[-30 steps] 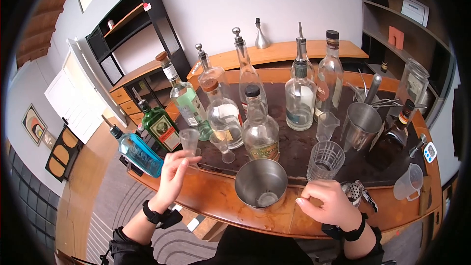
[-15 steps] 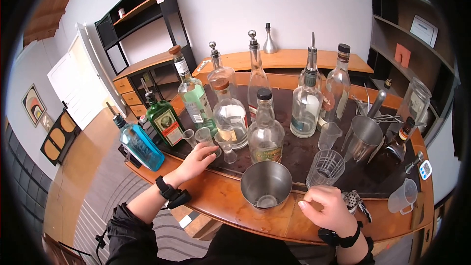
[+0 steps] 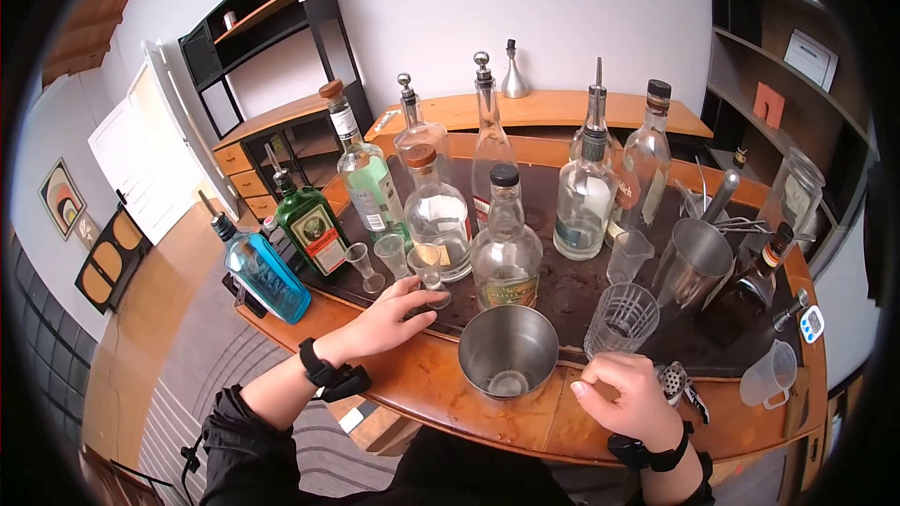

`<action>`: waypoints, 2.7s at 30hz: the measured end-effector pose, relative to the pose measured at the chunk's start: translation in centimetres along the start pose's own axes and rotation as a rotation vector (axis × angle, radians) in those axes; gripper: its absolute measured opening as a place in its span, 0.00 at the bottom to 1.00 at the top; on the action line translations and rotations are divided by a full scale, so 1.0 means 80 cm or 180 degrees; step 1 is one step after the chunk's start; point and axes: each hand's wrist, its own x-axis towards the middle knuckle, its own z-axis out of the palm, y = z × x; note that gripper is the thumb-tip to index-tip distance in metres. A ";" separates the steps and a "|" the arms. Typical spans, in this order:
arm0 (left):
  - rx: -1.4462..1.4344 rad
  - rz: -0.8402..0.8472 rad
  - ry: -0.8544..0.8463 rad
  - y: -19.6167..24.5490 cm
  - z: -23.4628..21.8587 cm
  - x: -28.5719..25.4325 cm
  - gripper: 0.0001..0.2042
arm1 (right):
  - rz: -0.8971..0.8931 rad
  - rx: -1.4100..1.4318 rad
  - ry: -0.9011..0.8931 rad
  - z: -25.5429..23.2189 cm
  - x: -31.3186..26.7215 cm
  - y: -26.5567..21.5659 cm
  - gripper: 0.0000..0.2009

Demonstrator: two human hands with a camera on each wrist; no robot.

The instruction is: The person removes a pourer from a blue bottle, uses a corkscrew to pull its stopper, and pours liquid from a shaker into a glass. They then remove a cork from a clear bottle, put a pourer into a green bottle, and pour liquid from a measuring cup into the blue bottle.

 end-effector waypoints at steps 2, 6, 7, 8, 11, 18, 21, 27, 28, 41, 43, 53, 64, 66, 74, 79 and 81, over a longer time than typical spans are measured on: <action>-0.0164 -0.0163 -0.0109 0.003 0.001 0.010 0.20 | -0.0004 0.0014 0.0095 -0.001 0.000 0.000 0.10; -0.0524 -0.0323 -0.0201 -0.013 0.009 0.020 0.21 | 0.0001 -0.0010 0.0122 -0.002 -0.001 -0.001 0.10; -0.0515 -0.0312 -0.0217 -0.013 0.009 0.017 0.21 | 0.0001 -0.0022 0.0095 -0.002 -0.001 -0.001 0.10; -0.0539 -0.0216 -0.0074 -0.014 0.011 0.013 0.20 | 0.0010 -0.0029 0.0073 -0.002 -0.002 -0.001 0.10; -0.0629 -0.0066 0.0201 0.005 -0.002 0.004 0.19 | 0.0024 -0.0056 0.0010 -0.005 -0.001 -0.002 0.10; -0.0184 0.0293 0.1431 0.108 -0.054 -0.033 0.12 | -0.0154 0.0096 0.0073 -0.001 -0.003 0.009 0.10; 0.0364 0.0798 0.1403 0.125 -0.063 -0.042 0.14 | -0.0172 0.0083 0.0111 0.001 -0.006 0.012 0.10; 0.1843 0.1369 0.1247 0.137 -0.071 -0.041 0.12 | -0.0195 0.0125 0.0138 0.002 -0.008 0.015 0.10; 0.1920 0.1389 0.1227 0.138 -0.070 -0.039 0.12 | -0.0211 0.0113 0.0146 0.002 -0.009 0.015 0.10; 0.3429 0.1920 0.1704 0.142 -0.074 -0.038 0.07 | -0.0303 0.0061 0.0168 0.004 -0.011 0.017 0.10; 0.3527 0.1992 0.1744 0.139 -0.076 -0.041 0.06 | -0.0315 0.0081 0.0215 0.005 -0.011 0.018 0.11; 0.2171 0.1092 0.1775 0.140 -0.062 -0.036 0.09 | -0.0370 0.0127 0.0280 0.005 -0.011 0.017 0.12; -0.1108 -0.0350 0.0674 0.020 -0.010 -0.024 0.13 | -0.0480 0.0226 0.0351 0.015 -0.013 0.030 0.12; -0.0926 -0.0282 0.0470 0.010 -0.004 -0.023 0.16 | -0.0374 0.0204 0.0346 0.012 -0.014 0.025 0.12; -0.0515 -0.0196 0.0289 -0.008 0.012 0.007 0.22 | -0.0283 0.0118 0.0209 0.005 -0.010 0.018 0.12; -0.0597 -0.0272 0.0356 -0.025 0.020 0.018 0.23 | -0.0238 0.0110 0.0134 0.002 -0.010 0.014 0.11; -0.0617 -0.0227 0.0372 -0.021 0.019 0.017 0.23 | -0.0212 0.0016 0.0090 0.001 -0.010 0.014 0.11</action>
